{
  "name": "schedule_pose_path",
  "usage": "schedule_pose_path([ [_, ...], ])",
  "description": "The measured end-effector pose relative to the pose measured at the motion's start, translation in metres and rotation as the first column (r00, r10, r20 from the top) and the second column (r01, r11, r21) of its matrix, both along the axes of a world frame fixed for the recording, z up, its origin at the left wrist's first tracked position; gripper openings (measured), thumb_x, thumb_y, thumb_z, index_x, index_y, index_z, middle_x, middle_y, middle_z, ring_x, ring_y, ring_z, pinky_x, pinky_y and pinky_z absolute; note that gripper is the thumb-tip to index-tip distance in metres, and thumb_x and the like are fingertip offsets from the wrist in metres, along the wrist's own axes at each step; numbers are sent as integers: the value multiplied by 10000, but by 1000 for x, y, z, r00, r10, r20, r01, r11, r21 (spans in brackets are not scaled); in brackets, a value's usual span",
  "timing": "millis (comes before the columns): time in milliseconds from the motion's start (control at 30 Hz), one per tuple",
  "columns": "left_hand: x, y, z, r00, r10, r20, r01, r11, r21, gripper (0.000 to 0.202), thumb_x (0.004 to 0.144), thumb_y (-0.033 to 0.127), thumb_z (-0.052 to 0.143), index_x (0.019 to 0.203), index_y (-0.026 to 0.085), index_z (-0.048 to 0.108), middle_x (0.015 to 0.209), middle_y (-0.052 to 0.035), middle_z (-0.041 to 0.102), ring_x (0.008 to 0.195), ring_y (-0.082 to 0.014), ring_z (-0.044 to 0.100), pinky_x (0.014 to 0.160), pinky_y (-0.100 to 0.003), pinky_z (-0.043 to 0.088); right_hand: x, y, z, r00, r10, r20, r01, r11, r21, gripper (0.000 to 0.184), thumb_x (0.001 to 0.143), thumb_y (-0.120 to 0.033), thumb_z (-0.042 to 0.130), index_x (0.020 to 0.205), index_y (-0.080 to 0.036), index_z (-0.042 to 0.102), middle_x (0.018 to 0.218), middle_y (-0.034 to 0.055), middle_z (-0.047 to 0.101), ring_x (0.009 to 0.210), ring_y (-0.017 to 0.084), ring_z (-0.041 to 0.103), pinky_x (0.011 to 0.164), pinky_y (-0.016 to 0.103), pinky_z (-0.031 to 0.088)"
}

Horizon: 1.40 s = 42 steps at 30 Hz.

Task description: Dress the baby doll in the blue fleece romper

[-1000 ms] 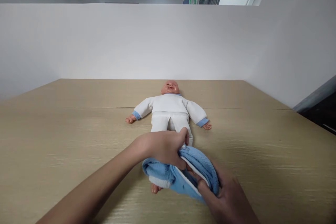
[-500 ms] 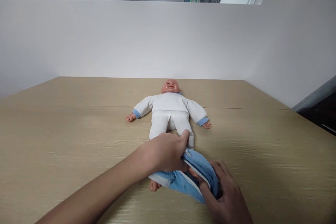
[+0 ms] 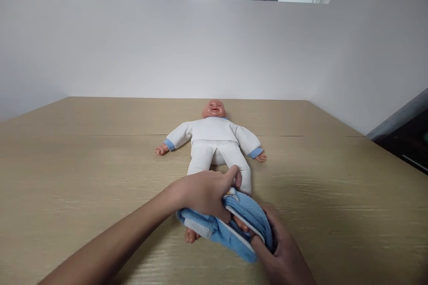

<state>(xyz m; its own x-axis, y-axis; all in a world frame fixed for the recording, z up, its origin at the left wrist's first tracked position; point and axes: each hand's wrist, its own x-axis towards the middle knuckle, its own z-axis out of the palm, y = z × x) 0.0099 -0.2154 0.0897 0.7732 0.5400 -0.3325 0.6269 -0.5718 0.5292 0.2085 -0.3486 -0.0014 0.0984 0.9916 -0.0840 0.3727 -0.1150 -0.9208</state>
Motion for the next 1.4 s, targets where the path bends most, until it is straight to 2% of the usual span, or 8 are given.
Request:
schedule_pose_path([
  [333, -15, -22, -10, 933, 201, 299, -195, 979, -51, 590, 717, 294, 823, 1197, 265, 480, 1102, -14, 673, 948, -243, 644, 787, -342, 479, 5, 7, -2, 993, 13, -114, -6, 998, 59, 383, 795, -310, 630, 1166, -222, 659, 1215, 87, 680, 1162, 299, 641, 1012, 403, 519],
  [567, -17, -29, -8, 894, 284, 347, -235, 956, -176, 613, 740, 345, 864, 1201, 261, 469, 1097, -4, 703, 951, -245, 678, 761, -333, 490, -2, 7, -4, 958, 98, -270, -79, 994, 81, 411, 905, -418, 732, 1235, -253, 553, 1037, 57, 723, 895, 238, 692, 808, 352, 575],
  [700, -20, -36, -9, 832, 342, 436, -255, 935, -248, 676, 716, 284, 875, 1267, 277, 483, 1188, 9, 677, 1002, -224, 676, 800, -314, 499, 2, 10, -6, 914, 91, -396, -28, 987, 161, 487, 892, -285, 733, 1298, -296, 465, 1183, 63, 711, 1004, 216, 698, 873, 319, 579],
  [833, -23, -40, -13, 804, 342, 486, -299, 940, -168, 613, 719, 228, 840, 1257, 274, 549, 1093, 19, 670, 923, -207, 643, 777, -317, 482, 17, 22, 9, 961, 175, -214, -123, 964, 236, 341, 947, -229, 640, 1273, -277, 553, 1184, 59, 661, 1029, 201, 673, 889, 294, 555],
  [1000, -25, -32, -16, 771, 204, 603, -291, 956, 48, 373, 753, 144, 777, 1105, 228, 687, 1066, -1, 676, 1015, -213, 612, 896, -331, 459, 29, 44, 44, 920, 348, 181, -393, 822, 412, 204, 887, -123, 625, 1035, -257, 669, 1132, 53, 623, 1086, 228, 637, 922, 331, 523],
  [1133, -26, -25, -21, 752, 161, 639, -278, 956, 87, 276, 784, 95, 723, 1036, 204, 696, 1072, -11, 677, 1043, -215, 585, 933, -338, 444, 29, 58, 51, 913, 378, 152, -408, 839, 361, 388, 836, -93, 640, 1181, -269, 626, 1349, 78, 580, 1311, 271, 572, 1022, 381, 533],
  [1233, -27, -23, -24, 761, 176, 624, -270, 961, 59, 281, 770, 66, 712, 1015, 200, 684, 1050, -7, 671, 1020, -212, 581, 912, -335, 445, 33, 69, 48, 888, 455, 64, -454, 851, 264, 456, 803, -58, 629, 1209, -264, 609, 1263, 53, 620, 1190, 247, 637, 981, 372, 551],
  [1400, -32, -25, -22, 797, 232, 557, -259, 965, -31, 346, 862, 331, 820, 1155, 236, 663, 1132, -18, 656, 1065, -232, 597, 913, -345, 465, 52, 91, 50, 733, 677, -61, -674, 736, 67, 302, 928, -242, 738, 1200, -256, 608, 1117, 13, 648, 1106, 239, 644, 970, 363, 517],
])
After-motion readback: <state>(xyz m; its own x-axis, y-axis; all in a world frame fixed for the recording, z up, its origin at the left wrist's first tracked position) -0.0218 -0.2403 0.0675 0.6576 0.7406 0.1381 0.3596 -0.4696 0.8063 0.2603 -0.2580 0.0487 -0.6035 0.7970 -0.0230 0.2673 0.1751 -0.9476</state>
